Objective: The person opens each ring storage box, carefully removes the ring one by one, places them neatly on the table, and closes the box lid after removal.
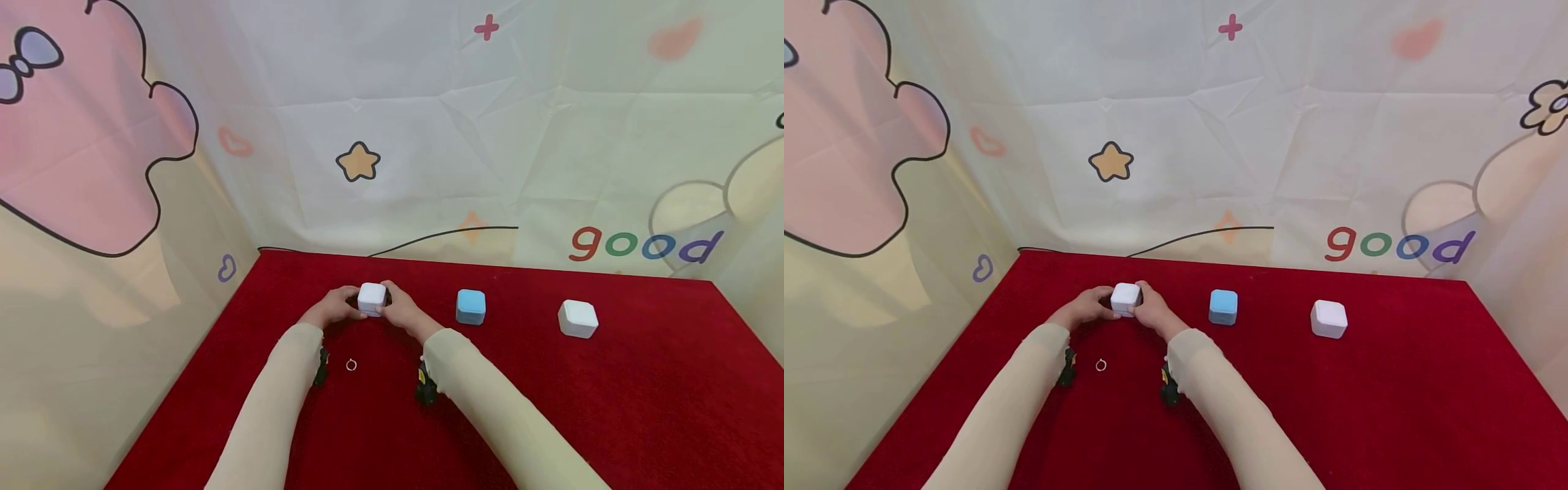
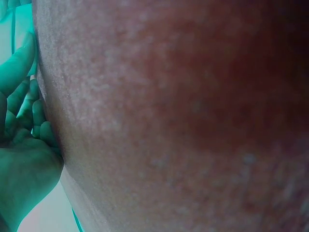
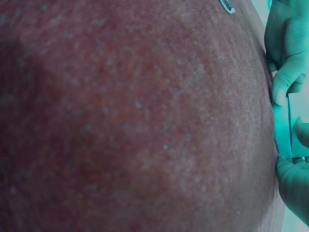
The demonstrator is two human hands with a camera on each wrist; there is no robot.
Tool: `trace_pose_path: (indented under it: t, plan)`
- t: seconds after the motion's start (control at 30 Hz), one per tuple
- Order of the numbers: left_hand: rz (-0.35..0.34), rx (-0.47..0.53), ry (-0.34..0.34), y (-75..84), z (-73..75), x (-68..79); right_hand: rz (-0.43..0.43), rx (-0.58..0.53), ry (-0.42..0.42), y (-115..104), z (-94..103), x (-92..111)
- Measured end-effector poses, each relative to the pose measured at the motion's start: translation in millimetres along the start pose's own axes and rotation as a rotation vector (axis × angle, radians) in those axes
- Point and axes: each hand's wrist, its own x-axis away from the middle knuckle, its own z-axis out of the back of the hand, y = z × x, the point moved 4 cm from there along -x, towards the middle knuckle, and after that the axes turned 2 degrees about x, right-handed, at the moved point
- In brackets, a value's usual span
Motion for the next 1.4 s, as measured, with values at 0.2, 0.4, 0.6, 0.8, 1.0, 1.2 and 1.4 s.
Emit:
trace_pose_path:
  t: [0.2, 0.4, 0.6, 0.8, 1.0, 1.2, 1.4]
  plan:
    - [-0.009, 0.004, -0.002, 1.1, -0.2, -1.6, 0.021, 0.029, 0.009, -1.3, 0.6, 1.1]
    - [-0.005, 0.019, 0.004, 0.0, -0.6, -2.6, 0.036, 0.058, 0.016, -3.2, 1.7, 3.4]
    - [0.006, 0.058, 0.010, -0.4, -1.3, -2.5, 0.049, 0.076, 0.022, -2.6, 2.8, 3.6]
    - [0.012, 0.095, 0.003, -1.0, -2.1, -1.7, 0.047, 0.092, 0.028, 1.2, 3.5, 3.0]
    - [0.018, 0.092, 0.000, -4.5, -1.7, -2.0, 0.053, 0.088, 0.047, 3.3, 3.5, 4.0]
    - [0.001, 0.045, 0.001, -4.3, -0.4, -2.2, 0.045, 0.058, 0.067, 3.3, 4.0, 6.2]
    - [0.009, 0.053, 0.006, -5.7, 3.1, -0.8, 0.030, 0.023, 0.074, 0.7, 5.5, 9.5]
